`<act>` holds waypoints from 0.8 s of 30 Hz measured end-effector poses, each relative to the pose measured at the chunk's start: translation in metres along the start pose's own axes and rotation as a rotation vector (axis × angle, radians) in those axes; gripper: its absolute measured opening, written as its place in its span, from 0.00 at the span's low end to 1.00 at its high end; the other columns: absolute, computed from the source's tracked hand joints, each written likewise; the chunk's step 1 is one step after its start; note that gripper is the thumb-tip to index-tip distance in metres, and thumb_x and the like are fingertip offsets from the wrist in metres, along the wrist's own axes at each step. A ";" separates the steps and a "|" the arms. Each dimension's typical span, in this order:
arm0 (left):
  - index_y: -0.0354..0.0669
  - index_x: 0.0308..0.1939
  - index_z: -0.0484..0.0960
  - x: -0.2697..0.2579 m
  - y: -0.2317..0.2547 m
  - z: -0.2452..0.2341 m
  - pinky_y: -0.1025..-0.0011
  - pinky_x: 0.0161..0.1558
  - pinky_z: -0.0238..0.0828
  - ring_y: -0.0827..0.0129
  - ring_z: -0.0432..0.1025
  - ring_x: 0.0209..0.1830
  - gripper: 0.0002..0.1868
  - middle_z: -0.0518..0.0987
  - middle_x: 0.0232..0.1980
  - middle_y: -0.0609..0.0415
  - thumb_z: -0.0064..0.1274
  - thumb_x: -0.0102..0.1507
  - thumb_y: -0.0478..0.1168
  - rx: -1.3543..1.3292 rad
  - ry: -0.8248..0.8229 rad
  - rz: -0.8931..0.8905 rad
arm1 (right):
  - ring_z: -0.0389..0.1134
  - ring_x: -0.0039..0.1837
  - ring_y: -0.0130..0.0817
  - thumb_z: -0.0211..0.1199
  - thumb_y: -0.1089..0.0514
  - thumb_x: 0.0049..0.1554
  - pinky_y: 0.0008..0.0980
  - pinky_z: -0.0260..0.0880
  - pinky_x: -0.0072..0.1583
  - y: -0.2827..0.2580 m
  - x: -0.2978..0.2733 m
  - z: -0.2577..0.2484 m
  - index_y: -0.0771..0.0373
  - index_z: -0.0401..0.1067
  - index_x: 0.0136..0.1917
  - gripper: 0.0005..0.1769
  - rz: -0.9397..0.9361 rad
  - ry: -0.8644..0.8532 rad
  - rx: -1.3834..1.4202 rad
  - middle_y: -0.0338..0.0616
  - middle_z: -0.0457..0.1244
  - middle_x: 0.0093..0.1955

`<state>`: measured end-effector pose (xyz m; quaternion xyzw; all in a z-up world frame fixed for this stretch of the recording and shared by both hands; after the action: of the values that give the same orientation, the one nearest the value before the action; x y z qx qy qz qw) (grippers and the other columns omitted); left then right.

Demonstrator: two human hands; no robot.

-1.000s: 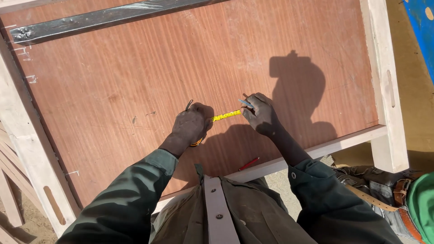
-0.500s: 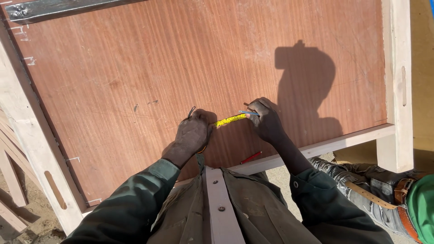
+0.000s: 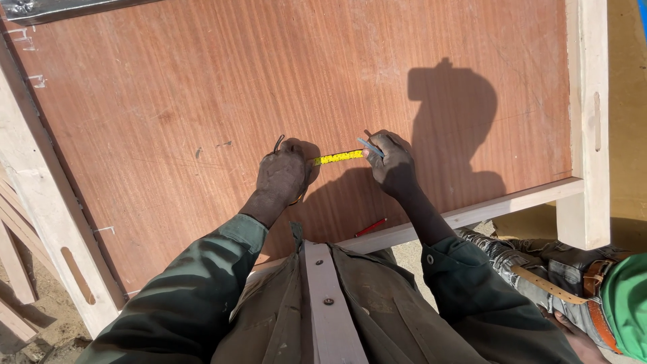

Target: Measuring and marking a wooden board using a tape measure, straight edge, and pencil.

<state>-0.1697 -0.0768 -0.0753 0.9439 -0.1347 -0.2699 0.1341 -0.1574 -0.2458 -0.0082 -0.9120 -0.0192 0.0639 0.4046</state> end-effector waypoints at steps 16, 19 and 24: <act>0.31 0.44 0.69 -0.011 0.003 -0.037 0.62 0.35 0.67 0.50 0.71 0.34 0.21 0.67 0.44 0.39 0.35 0.59 0.48 -0.039 0.023 -0.037 | 0.60 0.45 0.42 0.51 0.53 0.52 0.40 0.58 0.52 -0.017 0.007 -0.004 0.53 0.65 0.39 0.04 0.116 -0.051 -0.096 0.43 0.57 0.36; 0.30 0.44 0.68 -0.016 0.003 -0.042 0.63 0.35 0.67 0.50 0.71 0.34 0.23 0.68 0.43 0.40 0.35 0.58 0.48 -0.065 -0.038 -0.027 | 0.61 0.45 0.39 0.51 0.52 0.51 0.40 0.58 0.53 -0.014 0.007 0.000 0.51 0.66 0.38 0.05 0.211 -0.091 -0.108 0.41 0.58 0.37; 0.31 0.42 0.70 -0.029 0.020 -0.063 0.65 0.32 0.69 0.52 0.72 0.31 0.22 0.69 0.38 0.40 0.32 0.59 0.49 -0.019 -0.056 0.039 | 0.61 0.48 0.39 0.50 0.50 0.52 0.41 0.58 0.55 -0.014 0.002 -0.002 0.49 0.65 0.40 0.06 0.344 -0.139 -0.178 0.40 0.58 0.40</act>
<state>-0.1630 -0.0739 -0.0036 0.9319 -0.1541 -0.2947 0.1447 -0.1545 -0.2373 0.0031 -0.9275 0.1033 0.1928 0.3032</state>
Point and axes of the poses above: each hand's wrist, its own x-axis towards the middle knuckle, its own z-axis out of the palm, y = z × x, the point moved 8 cm from there along x, towards the middle knuckle
